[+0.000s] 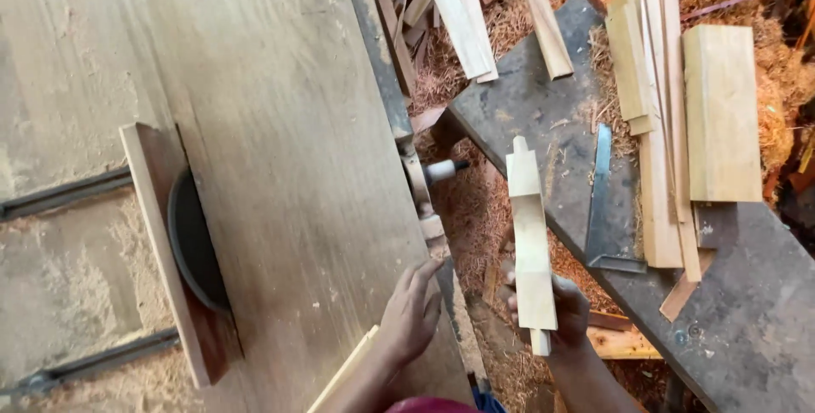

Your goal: The person picks up and fits together wooden pieces by hand, then holds a wooden piece against a spinning table saw blade. They then pick up and examine more wooden pieces, pointing at the joints and grooves.

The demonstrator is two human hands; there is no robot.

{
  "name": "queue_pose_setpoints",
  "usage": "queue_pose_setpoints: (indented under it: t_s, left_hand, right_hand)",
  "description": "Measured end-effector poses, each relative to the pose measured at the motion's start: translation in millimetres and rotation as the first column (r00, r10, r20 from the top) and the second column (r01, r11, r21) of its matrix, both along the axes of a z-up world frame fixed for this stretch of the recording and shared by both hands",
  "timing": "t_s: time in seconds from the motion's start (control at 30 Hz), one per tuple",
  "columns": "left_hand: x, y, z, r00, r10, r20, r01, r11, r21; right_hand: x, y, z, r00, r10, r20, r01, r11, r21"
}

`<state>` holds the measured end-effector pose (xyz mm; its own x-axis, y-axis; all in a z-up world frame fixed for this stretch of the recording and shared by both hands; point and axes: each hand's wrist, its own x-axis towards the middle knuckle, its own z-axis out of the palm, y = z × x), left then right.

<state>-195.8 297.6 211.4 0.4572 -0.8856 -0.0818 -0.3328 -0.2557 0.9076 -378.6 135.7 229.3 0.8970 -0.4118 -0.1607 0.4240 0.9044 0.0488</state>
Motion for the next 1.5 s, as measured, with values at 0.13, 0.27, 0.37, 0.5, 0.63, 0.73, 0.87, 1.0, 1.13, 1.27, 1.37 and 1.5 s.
queue_pose_setpoints:
  t_s: [0.13, 0.27, 0.37, 0.5, 0.63, 0.73, 0.87, 1.0, 1.13, 1.27, 1.37, 1.5]
  left_hand:
    - [18.6, -8.0, 1.5, 0.999, -0.022, 0.032, 0.020, 0.997, 0.071]
    - [54.2, -41.7, -16.6, 0.998, -0.002, 0.055, -0.002, 0.998, 0.070]
    - [94.9, -77.0, -55.7, 0.983, 0.044, 0.176, -0.054, 0.997, 0.053]
    - [151.5, -153.2, -81.2, 0.906, -0.057, 0.419, 0.060, 0.998, 0.006]
    - [175.5, -187.6, -140.4, 0.703, -0.314, 0.638, 0.223, 0.949, 0.221]
    - [177.8, -188.7, -148.7, 0.684, -0.402, 0.609, 0.265, 0.915, 0.306]
    - [174.6, -183.9, -158.8, 0.709, -0.383, 0.592, 0.280, 0.924, 0.261]
    - [173.2, -180.2, -155.0, 0.700, -0.345, 0.626, 0.275, 0.938, 0.210]
    - [175.1, -181.5, -149.1, 0.655, -0.356, 0.667, 0.285, 0.933, 0.217]
    - [179.5, -181.9, -142.8, 0.649, -0.397, 0.649, 0.309, 0.917, 0.252]
    - [176.1, -183.5, -151.3, 0.677, -0.398, 0.619, 0.313, 0.917, 0.247]
    - [178.7, -180.1, -155.1, 0.684, -0.357, 0.636, 0.296, 0.933, 0.205]
  right_hand:
    - [5.4, 5.5, 16.4, 0.999, 0.014, 0.040, -0.014, 1.000, -0.010]
    - [12.0, -29.6, -36.6, 0.984, 0.148, -0.097, -0.167, 0.960, -0.227]
    - [49.3, -56.4, -72.9, 0.655, -0.312, -0.688, -0.445, 0.576, -0.686]
    - [111.0, -70.4, -124.7, 0.295, -0.689, -0.662, -0.874, 0.084, -0.478]
    - [135.5, -65.2, -186.4, 0.208, -0.825, -0.525, -0.957, -0.063, -0.282]
    - [153.0, -57.7, -167.6, 0.111, -0.770, -0.628, -0.981, 0.016, -0.194]
    - [150.7, -51.9, -178.3, 0.160, -0.820, -0.549, -0.972, -0.033, -0.234]
    - [159.4, -44.2, -154.2, 0.084, -0.757, -0.648, -0.987, 0.024, -0.157]
    - [179.2, -43.7, -117.3, -0.086, -0.581, -0.809, -0.988, 0.156, -0.007]
    - [160.5, -43.7, -148.1, 0.033, -0.719, -0.694, -0.991, 0.064, -0.114]
    - [159.6, -45.2, -150.7, 0.056, -0.756, -0.653, -0.996, 0.000, -0.085]
    - [162.2, -42.6, -148.2, 0.047, -0.739, -0.672, -0.992, 0.043, -0.117]
